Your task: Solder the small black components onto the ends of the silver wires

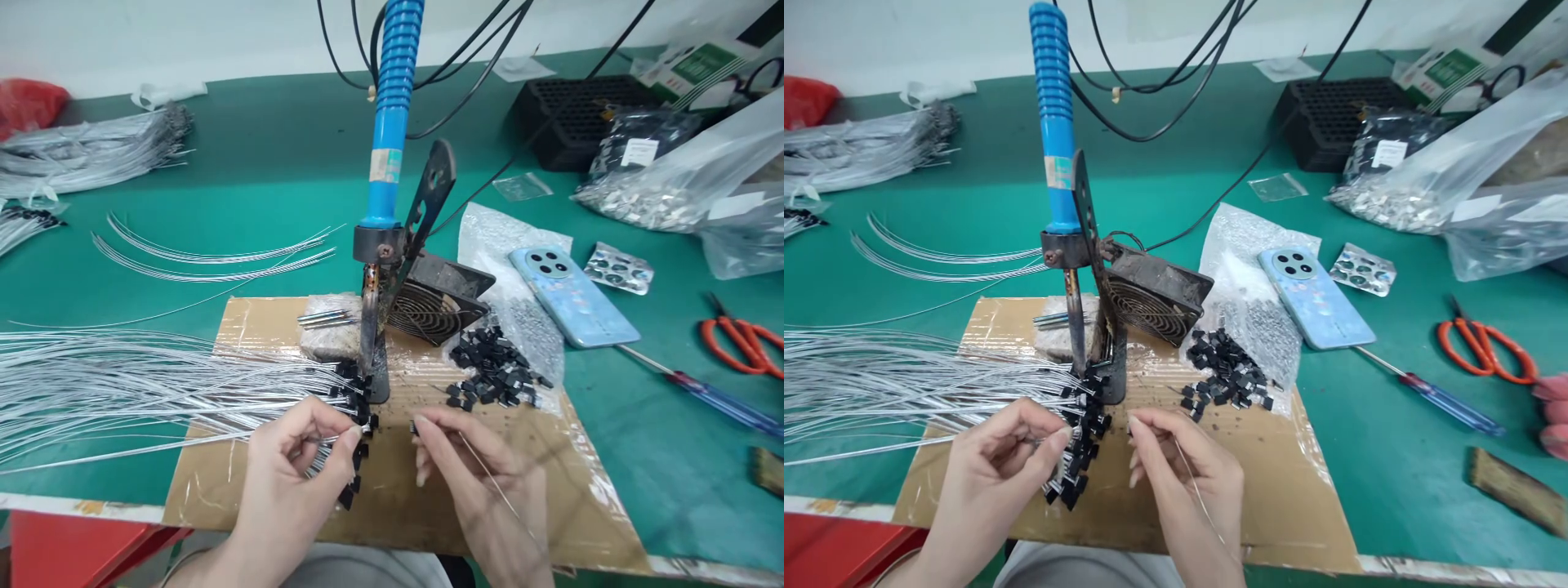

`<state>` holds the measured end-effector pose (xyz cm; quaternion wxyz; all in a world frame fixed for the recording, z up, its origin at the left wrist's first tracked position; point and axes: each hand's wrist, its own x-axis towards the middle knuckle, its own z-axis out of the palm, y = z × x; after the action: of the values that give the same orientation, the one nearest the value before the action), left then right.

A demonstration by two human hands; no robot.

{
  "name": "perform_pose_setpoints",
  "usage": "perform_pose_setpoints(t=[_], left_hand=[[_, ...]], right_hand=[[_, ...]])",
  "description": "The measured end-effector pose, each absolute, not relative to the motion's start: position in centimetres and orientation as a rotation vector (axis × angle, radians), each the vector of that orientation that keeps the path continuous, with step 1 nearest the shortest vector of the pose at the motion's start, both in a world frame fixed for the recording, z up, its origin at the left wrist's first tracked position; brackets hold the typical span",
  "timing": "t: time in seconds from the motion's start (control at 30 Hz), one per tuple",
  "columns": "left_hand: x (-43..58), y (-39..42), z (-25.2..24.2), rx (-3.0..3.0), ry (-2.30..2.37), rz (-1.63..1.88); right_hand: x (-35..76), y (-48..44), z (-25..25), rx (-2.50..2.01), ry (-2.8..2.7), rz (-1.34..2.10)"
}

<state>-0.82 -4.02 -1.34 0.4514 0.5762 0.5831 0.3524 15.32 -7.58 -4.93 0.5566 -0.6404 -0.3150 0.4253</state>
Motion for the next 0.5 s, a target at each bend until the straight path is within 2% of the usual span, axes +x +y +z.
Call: perform_pose_setpoints(t=[0.27,0.5], left_hand=[[-1.2,-4.1,-1.8,1.298,1.408,0.814],[-1.0,-3.6,-1.2,1.190,1.276,0.873]], right_hand=[[14.2,-6.8,-3.9,-1.411,-0.707,1.242],[13.5,-6.7,-3.6,-1.377,-0.659,1.287]])
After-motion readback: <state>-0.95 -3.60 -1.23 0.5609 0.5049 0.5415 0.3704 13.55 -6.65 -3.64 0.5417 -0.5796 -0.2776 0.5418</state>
